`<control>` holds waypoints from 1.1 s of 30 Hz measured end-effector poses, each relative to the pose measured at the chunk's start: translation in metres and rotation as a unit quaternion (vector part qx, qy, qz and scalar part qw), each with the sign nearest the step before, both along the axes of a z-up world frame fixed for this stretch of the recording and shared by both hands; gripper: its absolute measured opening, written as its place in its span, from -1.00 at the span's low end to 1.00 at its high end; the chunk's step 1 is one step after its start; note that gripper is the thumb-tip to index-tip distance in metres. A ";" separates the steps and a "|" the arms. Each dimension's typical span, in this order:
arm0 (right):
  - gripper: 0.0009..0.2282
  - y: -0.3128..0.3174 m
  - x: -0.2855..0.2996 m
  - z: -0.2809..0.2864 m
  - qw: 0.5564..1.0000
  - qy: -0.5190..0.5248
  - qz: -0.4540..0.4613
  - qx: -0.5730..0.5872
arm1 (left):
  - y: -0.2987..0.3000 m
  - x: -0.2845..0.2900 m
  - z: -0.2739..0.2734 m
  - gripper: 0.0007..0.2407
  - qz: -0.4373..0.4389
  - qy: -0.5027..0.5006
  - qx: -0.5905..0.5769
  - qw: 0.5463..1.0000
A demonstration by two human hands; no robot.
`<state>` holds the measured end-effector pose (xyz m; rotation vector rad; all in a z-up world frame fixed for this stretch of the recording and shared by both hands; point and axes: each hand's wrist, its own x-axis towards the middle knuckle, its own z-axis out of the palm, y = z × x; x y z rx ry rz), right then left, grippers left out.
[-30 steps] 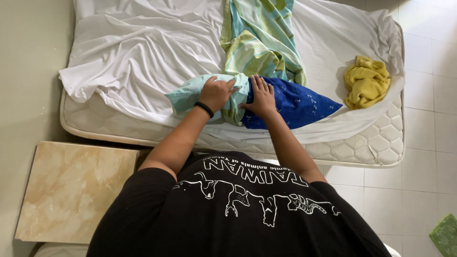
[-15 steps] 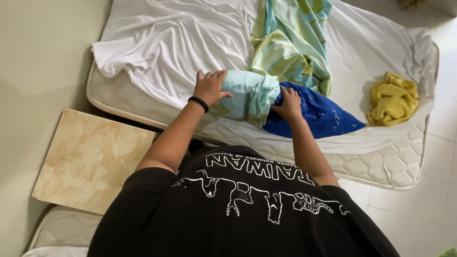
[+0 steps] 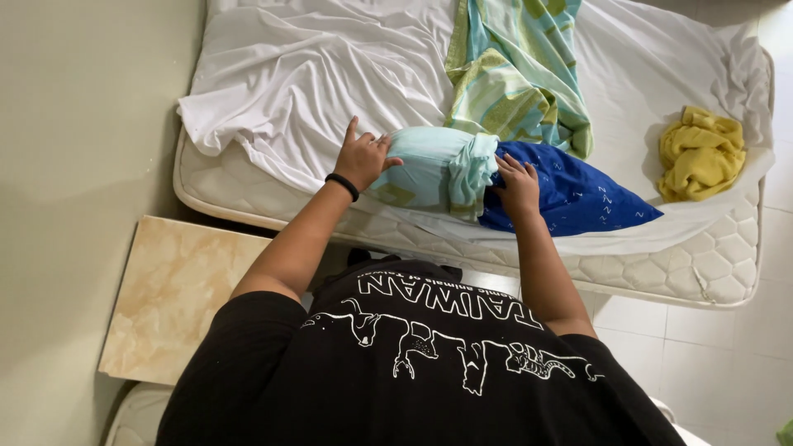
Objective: The person puts a blue pillow into a light green patterned pillowcase on a mattress. They then move to a second mattress and repeat the process with another pillow and pillowcase. Finally, they fold a yellow cloth on the second bed.
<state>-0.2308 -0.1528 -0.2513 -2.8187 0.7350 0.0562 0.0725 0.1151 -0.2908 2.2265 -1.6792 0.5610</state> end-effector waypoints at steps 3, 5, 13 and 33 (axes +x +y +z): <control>-0.44 0.003 -0.009 0.010 0.998 -0.005 0.036 -0.045 | 0.013 0.008 0.013 -0.39 -0.031 -0.039 -0.010 0.999; -0.47 0.003 -0.013 0.024 0.997 0.002 0.067 -0.023 | 0.023 0.015 0.022 -0.42 -0.051 -0.036 0.005 0.998; -0.28 -0.005 -0.017 0.024 0.998 0.010 0.048 0.026 | 0.034 0.045 0.001 -0.48 -0.092 -0.049 -0.051 0.993; -0.31 0.039 0.024 0.016 0.994 -0.066 0.057 -0.072 | -0.006 -0.028 0.062 -0.38 -0.011 0.112 -0.007 0.994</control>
